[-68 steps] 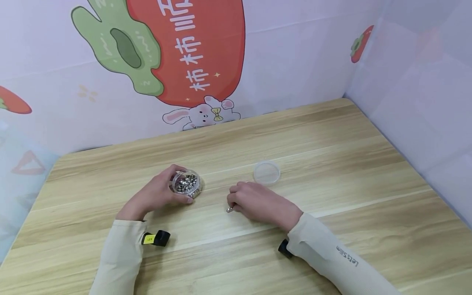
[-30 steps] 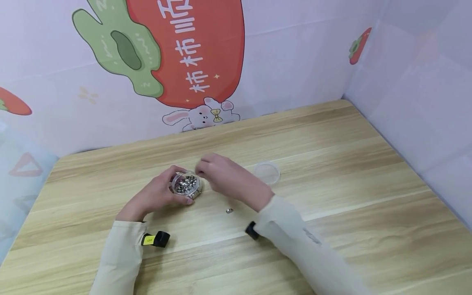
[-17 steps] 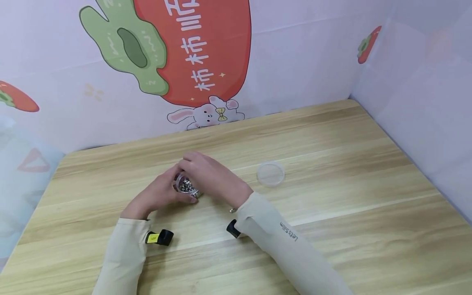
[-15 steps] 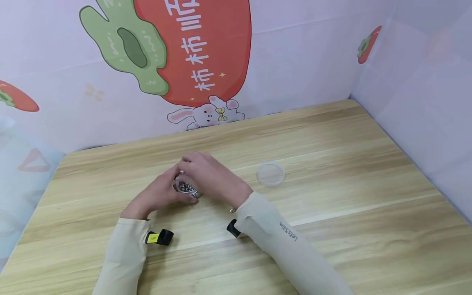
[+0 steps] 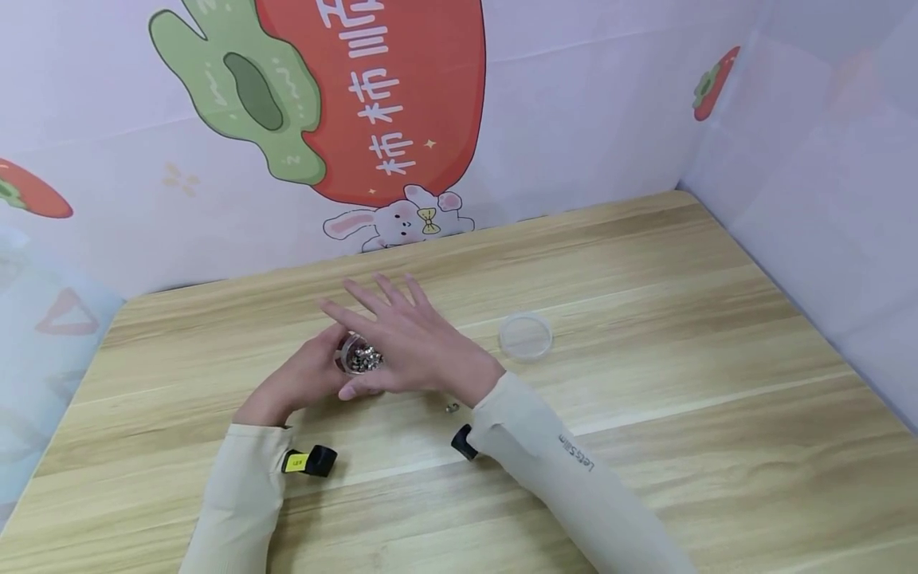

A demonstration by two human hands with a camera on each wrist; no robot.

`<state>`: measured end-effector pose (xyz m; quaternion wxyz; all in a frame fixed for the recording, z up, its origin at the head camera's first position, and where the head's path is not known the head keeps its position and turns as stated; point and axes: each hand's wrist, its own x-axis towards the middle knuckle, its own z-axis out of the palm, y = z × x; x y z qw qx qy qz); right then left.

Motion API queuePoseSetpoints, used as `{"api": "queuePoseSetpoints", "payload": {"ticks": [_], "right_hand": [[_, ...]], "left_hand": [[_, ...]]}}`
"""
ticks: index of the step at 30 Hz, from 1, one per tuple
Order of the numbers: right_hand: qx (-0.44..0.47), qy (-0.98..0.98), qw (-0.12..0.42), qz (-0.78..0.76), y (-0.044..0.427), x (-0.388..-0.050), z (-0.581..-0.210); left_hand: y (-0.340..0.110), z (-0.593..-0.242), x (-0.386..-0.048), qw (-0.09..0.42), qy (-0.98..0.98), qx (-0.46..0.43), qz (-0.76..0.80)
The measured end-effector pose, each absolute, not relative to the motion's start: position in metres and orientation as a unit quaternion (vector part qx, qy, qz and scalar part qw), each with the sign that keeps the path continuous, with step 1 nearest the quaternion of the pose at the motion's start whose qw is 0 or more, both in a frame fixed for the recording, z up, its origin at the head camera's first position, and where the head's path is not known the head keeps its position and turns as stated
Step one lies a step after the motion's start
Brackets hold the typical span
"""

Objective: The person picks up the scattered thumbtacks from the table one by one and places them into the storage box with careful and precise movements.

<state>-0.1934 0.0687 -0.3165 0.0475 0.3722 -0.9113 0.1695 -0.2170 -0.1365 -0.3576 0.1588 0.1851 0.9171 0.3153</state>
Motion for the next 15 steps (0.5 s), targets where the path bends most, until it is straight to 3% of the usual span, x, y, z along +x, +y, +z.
{"api": "queuePoseSetpoints", "payload": {"ticks": [15], "right_hand": [[0.350, -0.924, 0.063, 0.139, 0.145, -0.154, -0.320]], "left_hand": [[-0.132, -0.357, -0.216, 0.172, 0.926, 0.152, 0.301]]}}
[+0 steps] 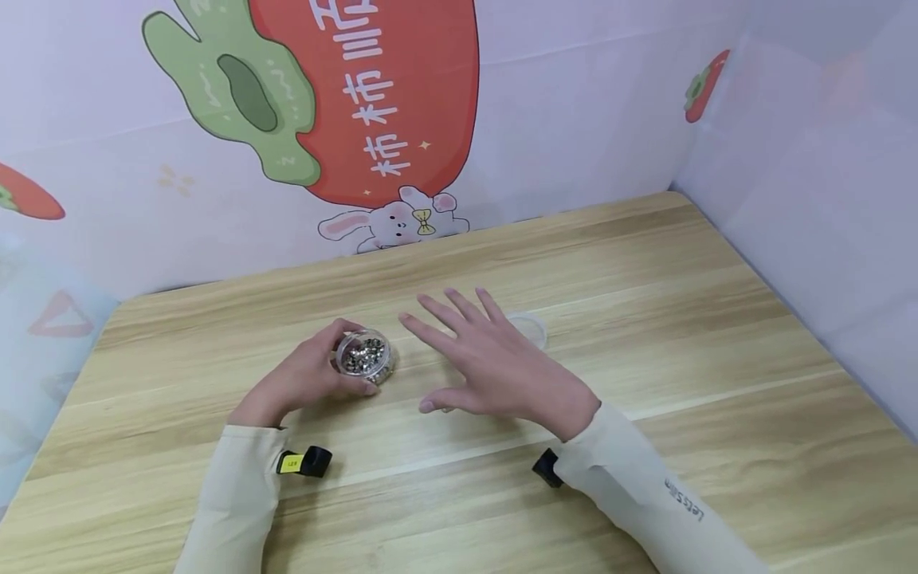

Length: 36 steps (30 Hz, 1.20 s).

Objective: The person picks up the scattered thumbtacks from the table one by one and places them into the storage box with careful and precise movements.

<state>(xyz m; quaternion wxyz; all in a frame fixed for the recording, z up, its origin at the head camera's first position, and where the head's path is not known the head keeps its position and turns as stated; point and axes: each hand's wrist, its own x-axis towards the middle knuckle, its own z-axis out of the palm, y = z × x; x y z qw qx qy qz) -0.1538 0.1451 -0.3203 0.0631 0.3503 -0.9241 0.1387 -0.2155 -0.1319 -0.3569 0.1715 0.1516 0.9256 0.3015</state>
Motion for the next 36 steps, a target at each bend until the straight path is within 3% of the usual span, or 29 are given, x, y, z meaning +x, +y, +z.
{"api": "queuePoseSetpoints", "payload": {"ticks": [9, 15, 18, 29, 36], "right_hand": [[0.360, -0.921, 0.052, 0.138, 0.144, -0.152, -0.323], [0.325, -0.931, -0.056, 0.155, 0.139, -0.150, -0.328], [0.318, -0.934, -0.083, 0.142, 0.136, -0.150, -0.333], [0.365, -0.920, -0.055, 0.135, 0.130, -0.154, -0.357], [0.373, -0.913, -0.053, 0.157, 0.132, -0.154, -0.350]], "left_hand": [[-0.132, -0.358, -0.216, 0.170, 0.924, 0.157, 0.304], [-0.132, -0.357, -0.215, 0.169, 0.923, 0.160, 0.306], [-0.134, -0.357, -0.215, 0.169, 0.923, 0.160, 0.305], [-0.134, -0.358, -0.215, 0.167, 0.922, 0.162, 0.308], [-0.133, -0.358, -0.215, 0.166, 0.924, 0.161, 0.303]]}}
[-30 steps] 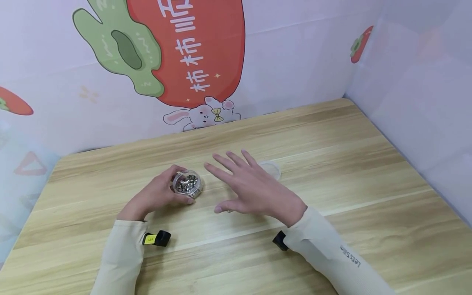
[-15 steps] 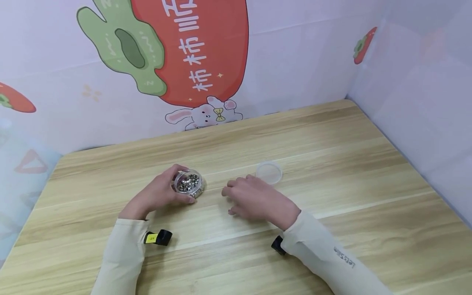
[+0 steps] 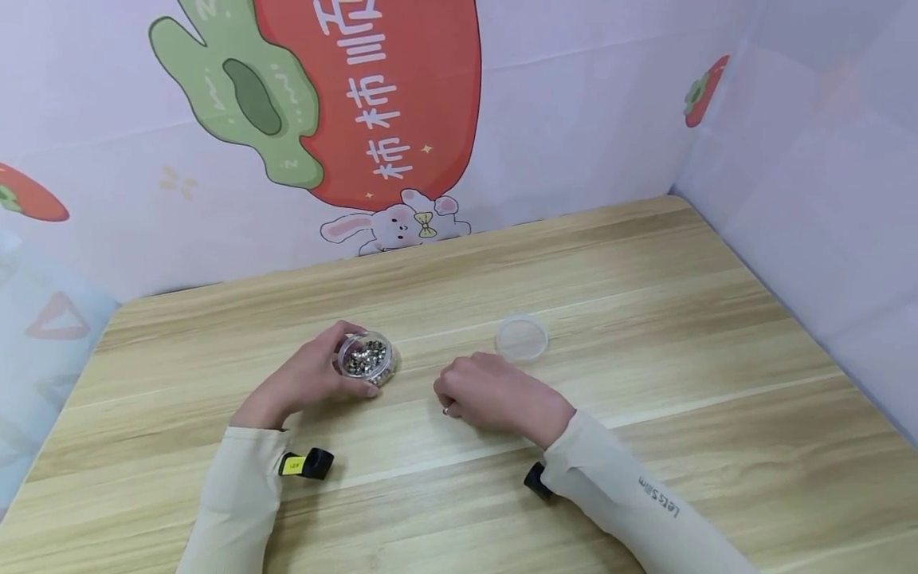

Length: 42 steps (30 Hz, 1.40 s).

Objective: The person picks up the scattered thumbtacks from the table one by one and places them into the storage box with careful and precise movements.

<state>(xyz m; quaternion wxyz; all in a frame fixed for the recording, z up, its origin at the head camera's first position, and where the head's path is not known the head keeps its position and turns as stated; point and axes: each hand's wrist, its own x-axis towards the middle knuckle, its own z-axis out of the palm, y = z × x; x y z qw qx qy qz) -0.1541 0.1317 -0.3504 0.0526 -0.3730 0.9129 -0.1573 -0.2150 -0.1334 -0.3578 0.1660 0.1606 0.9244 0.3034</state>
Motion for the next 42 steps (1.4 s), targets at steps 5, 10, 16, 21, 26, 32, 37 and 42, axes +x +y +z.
{"api": "queuePoseSetpoints", "payload": {"ticks": [5, 10, 16, 21, 26, 32, 37, 42], "right_hand": [[-0.363, 0.910, 0.002, -0.197, 0.138, -0.154, -0.327], [-0.358, 0.910, -0.045, -0.205, 0.144, -0.154, -0.314], [-0.346, 0.910, -0.036, -0.225, 0.133, -0.158, -0.311], [-0.351, 0.901, -0.039, -0.251, 0.102, -0.175, -0.309], [-0.364, 0.888, -0.051, -0.276, 0.073, -0.191, -0.312], [-0.354, 0.892, -0.052, -0.278, 0.067, -0.195, -0.317], [-0.350, 0.895, -0.052, -0.271, 0.068, -0.196, -0.320], [-0.359, 0.905, -0.068, -0.217, 0.068, -0.198, -0.322]], "left_hand": [[-0.133, -0.357, -0.215, 0.163, 0.927, 0.162, 0.295], [-0.133, -0.357, -0.215, 0.165, 0.928, 0.159, 0.293], [-0.133, -0.357, -0.217, 0.168, 0.926, 0.156, 0.301], [-0.134, -0.358, -0.218, 0.167, 0.921, 0.164, 0.312], [-0.135, -0.359, -0.217, 0.170, 0.913, 0.169, 0.330], [-0.133, -0.359, -0.216, 0.174, 0.911, 0.167, 0.334], [-0.133, -0.358, -0.215, 0.175, 0.914, 0.162, 0.329], [-0.134, -0.357, -0.215, 0.166, 0.918, 0.165, 0.322]]}}
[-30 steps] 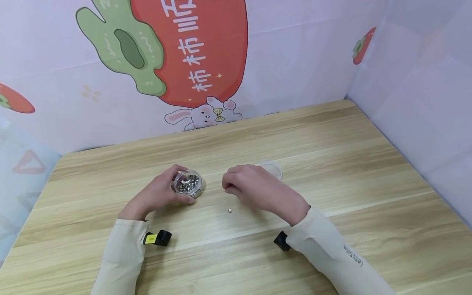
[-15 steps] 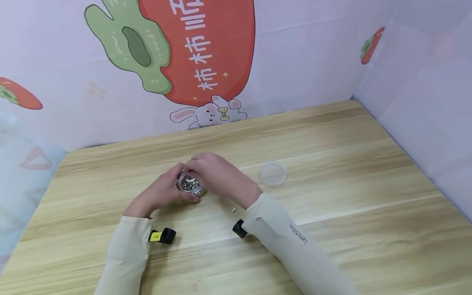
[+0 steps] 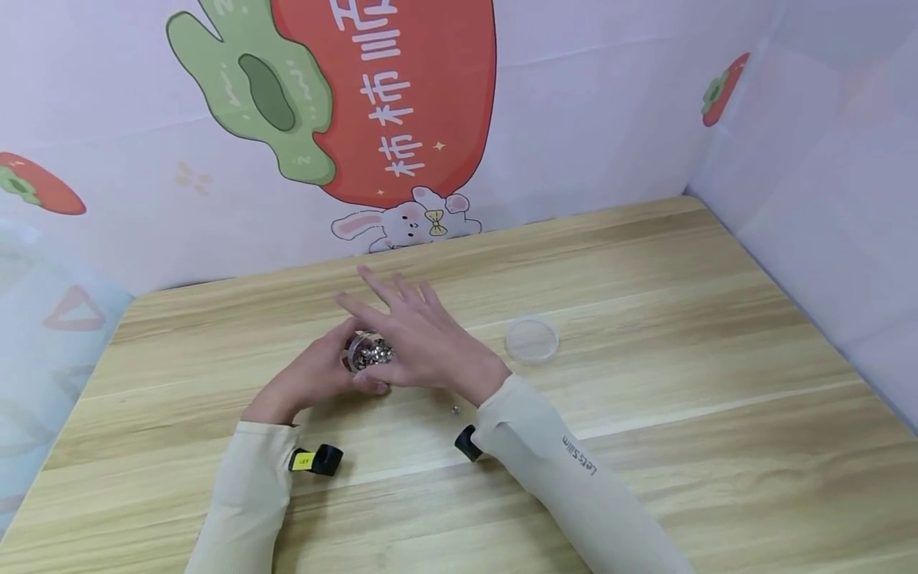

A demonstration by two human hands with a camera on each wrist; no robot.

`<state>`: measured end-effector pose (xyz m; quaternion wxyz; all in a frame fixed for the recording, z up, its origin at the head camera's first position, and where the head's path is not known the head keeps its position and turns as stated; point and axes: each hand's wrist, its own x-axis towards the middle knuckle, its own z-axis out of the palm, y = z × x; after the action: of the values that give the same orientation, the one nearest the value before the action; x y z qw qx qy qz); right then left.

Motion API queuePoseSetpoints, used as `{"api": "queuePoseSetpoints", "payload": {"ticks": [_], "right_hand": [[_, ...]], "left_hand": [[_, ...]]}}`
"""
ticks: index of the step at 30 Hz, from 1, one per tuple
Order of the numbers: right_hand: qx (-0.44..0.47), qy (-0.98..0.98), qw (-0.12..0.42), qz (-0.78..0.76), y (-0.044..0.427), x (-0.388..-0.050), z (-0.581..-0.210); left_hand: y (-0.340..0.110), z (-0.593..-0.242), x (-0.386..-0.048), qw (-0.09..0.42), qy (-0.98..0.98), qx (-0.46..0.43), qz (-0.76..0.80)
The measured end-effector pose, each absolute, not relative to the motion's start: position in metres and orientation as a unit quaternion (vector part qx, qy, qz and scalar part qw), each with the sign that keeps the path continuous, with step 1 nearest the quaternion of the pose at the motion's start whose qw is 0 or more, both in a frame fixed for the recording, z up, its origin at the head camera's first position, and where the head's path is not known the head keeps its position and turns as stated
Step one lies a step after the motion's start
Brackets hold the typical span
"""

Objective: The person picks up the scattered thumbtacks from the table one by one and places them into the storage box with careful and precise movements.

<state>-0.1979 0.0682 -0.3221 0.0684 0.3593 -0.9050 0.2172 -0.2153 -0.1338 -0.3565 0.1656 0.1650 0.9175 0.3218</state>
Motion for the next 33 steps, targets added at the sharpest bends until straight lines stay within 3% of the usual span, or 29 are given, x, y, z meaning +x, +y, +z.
{"api": "queuePoseSetpoints", "payload": {"ticks": [10, 21, 27, 33], "right_hand": [[0.370, -0.904, 0.087, 0.193, 0.078, -0.189, -0.322], [0.350, -0.922, 0.071, 0.153, 0.141, -0.153, -0.332], [0.358, -0.916, 0.073, 0.166, 0.150, -0.150, -0.334], [0.357, -0.916, 0.033, 0.182, 0.147, -0.149, -0.337]], "left_hand": [[-0.131, -0.359, -0.218, 0.159, 0.914, 0.184, 0.324], [-0.131, -0.358, -0.217, 0.172, 0.925, 0.151, 0.303], [-0.134, -0.359, -0.216, 0.167, 0.925, 0.154, 0.304], [-0.134, -0.359, -0.215, 0.168, 0.924, 0.155, 0.307]]}}
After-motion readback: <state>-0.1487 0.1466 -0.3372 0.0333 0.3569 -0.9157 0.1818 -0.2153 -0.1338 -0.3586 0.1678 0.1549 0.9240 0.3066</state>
